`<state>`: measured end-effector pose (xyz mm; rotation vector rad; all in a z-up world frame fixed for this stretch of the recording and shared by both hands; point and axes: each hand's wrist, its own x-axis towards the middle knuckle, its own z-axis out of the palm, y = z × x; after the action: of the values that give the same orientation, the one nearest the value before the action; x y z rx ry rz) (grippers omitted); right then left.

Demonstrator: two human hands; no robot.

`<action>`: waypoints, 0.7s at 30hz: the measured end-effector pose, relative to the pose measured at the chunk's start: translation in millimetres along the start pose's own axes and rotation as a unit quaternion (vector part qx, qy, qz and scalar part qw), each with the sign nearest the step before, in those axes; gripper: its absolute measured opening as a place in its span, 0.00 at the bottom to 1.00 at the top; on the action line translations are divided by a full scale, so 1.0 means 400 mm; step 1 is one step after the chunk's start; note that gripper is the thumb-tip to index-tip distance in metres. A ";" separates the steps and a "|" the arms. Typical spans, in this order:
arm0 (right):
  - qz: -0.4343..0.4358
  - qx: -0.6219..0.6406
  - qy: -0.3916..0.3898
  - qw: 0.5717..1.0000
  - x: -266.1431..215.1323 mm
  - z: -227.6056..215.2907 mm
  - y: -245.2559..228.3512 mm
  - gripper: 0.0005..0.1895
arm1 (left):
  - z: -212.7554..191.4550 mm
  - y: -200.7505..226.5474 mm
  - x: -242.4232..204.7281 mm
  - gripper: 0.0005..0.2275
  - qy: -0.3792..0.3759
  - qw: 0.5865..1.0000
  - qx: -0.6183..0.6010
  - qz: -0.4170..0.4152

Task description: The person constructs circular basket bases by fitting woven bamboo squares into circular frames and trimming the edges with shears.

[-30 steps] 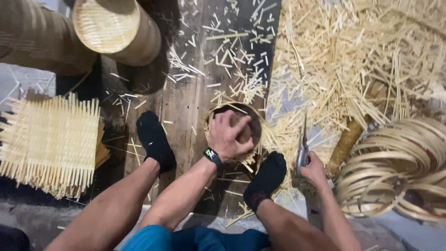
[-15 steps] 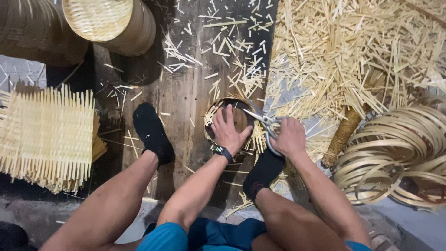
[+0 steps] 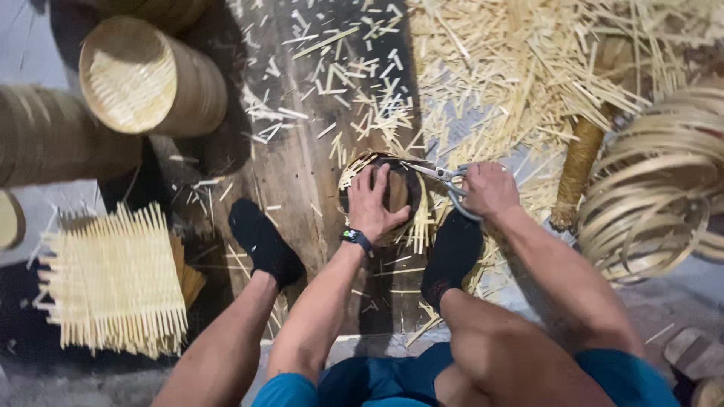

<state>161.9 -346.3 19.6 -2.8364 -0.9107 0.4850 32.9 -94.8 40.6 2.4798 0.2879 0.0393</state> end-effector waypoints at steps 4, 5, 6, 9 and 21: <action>-0.009 0.034 -0.004 0.999 -0.003 0.025 0.038 0.15 | -0.004 -0.010 0.002 0.45 -0.007 1.000 -0.014 0.027; -0.009 0.053 0.001 0.999 0.003 0.037 0.032 0.16 | -0.007 -0.010 0.004 0.46 -0.016 1.000 -0.004 0.012; 0.000 0.069 0.005 0.998 0.000 0.047 0.038 0.17 | -0.002 -0.003 0.008 0.47 -0.030 1.000 0.000 0.003; -0.014 0.052 0.114 0.992 0.037 0.079 0.007 0.14 | -0.017 0.006 0.021 0.46 -0.071 0.996 0.000 0.045; -0.014 -0.098 -0.011 0.995 0.049 -0.009 -0.063 0.19 | -0.098 0.015 0.071 0.42 -0.194 0.971 0.008 0.143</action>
<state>164.5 -314.4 23.2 -2.9928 -1.0570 0.4482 57.9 -70.2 74.3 2.4594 -0.2350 -0.3255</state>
